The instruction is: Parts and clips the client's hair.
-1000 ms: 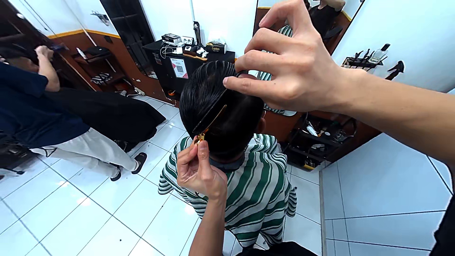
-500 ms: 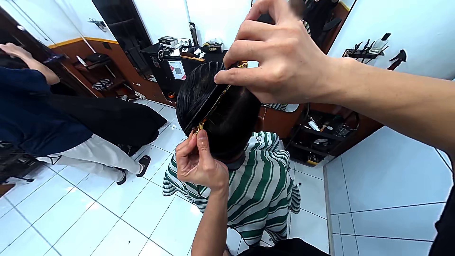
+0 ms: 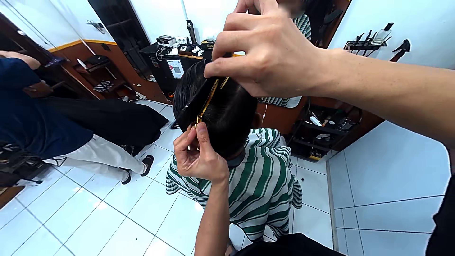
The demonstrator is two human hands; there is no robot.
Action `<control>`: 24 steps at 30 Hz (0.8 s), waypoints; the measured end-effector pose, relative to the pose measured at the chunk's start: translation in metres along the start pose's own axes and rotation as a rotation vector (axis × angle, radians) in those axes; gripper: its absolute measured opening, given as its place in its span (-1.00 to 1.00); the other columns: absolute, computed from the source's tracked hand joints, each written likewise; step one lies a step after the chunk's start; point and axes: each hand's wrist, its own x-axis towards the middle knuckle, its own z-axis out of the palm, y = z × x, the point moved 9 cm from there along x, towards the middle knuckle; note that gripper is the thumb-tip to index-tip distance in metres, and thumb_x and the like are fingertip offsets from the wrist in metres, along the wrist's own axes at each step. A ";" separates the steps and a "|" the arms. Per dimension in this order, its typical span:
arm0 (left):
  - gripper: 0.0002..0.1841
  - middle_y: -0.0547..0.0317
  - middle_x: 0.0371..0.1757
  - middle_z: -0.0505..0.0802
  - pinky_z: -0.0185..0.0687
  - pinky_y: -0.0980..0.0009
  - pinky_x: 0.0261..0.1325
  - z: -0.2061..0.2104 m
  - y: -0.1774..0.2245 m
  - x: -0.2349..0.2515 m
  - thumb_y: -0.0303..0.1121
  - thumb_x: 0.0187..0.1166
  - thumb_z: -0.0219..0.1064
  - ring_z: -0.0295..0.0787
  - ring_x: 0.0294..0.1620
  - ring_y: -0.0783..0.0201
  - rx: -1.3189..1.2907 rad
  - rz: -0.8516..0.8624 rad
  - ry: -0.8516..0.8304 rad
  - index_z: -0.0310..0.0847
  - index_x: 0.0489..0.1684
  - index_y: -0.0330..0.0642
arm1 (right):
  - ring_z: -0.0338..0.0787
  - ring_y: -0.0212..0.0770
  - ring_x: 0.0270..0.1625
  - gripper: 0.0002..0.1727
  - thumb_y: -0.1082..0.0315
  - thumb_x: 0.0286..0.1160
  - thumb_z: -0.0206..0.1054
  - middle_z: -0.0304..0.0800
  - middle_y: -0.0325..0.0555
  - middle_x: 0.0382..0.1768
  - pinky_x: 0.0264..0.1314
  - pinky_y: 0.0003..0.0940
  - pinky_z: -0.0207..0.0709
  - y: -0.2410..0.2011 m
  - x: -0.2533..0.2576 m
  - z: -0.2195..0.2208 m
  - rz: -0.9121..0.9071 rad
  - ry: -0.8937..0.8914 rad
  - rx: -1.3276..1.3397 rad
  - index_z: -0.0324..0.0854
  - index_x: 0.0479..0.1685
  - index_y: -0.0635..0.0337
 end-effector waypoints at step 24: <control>-0.75 0.36 -0.12 0.74 0.50 0.69 -0.38 -0.034 0.003 0.006 -0.39 0.80 -0.10 0.61 -0.36 0.62 0.033 0.136 -0.278 0.46 0.14 -0.27 | 0.74 -0.08 0.19 -0.69 0.43 0.66 0.14 0.85 -0.07 -0.10 0.48 0.02 0.32 0.040 -0.077 0.019 0.204 0.161 0.232 0.83 0.06 0.06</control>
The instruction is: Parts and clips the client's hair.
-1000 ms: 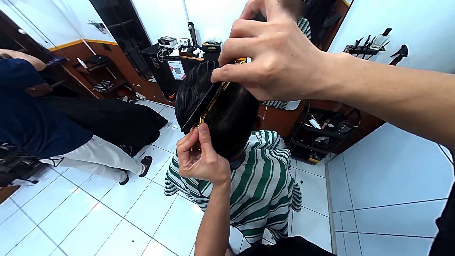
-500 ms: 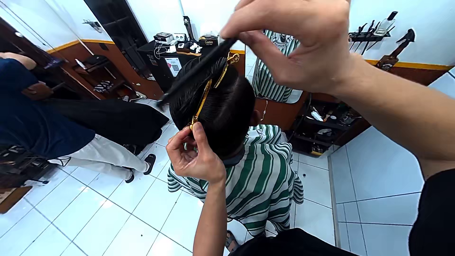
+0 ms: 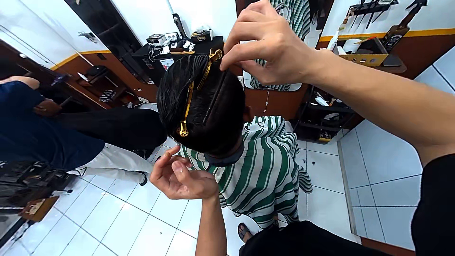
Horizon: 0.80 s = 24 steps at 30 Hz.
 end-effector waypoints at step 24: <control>-0.73 0.32 -0.07 0.84 0.63 0.65 -0.42 -0.101 -0.042 -0.055 -0.46 0.83 -0.16 0.75 -0.37 0.53 0.107 -0.260 -0.082 0.49 0.16 -0.20 | 0.74 0.04 0.11 -0.75 0.43 0.59 0.31 0.82 0.03 -0.11 0.47 0.17 0.28 -0.068 -0.035 -0.010 0.005 0.215 -0.182 0.81 0.11 0.00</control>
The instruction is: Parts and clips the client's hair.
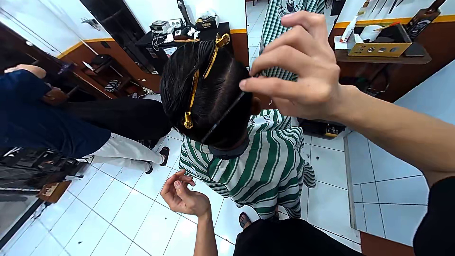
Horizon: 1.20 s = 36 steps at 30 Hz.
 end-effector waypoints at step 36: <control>-0.81 0.20 -0.18 0.82 0.69 0.63 -0.12 0.238 0.094 -0.301 -0.28 0.69 0.23 0.76 -0.20 0.50 -0.122 -0.108 -0.827 0.67 -0.03 -0.19 | 0.75 -0.46 0.13 -0.76 0.36 0.70 0.18 0.82 -0.03 -0.06 0.37 -0.54 0.55 -0.061 -0.441 -0.144 1.327 0.185 0.122 0.68 -0.01 0.37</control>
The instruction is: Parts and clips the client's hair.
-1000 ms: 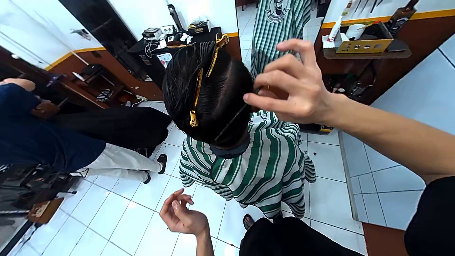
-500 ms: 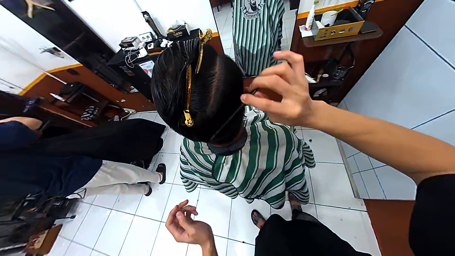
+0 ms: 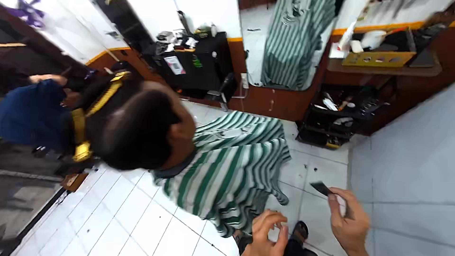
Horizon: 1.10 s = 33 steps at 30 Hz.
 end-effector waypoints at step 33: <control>-0.43 -0.21 0.89 0.08 -0.15 -0.04 0.85 0.647 -0.566 0.364 -0.33 0.89 -0.03 -0.13 0.91 -0.15 0.374 -1.115 -1.420 0.01 0.83 -0.36 | 0.65 -0.42 -0.59 -0.71 0.59 0.60 0.03 0.72 -0.13 -0.53 -0.46 -0.49 0.59 0.524 0.121 -0.164 1.591 -0.294 -0.246 0.56 0.15 0.53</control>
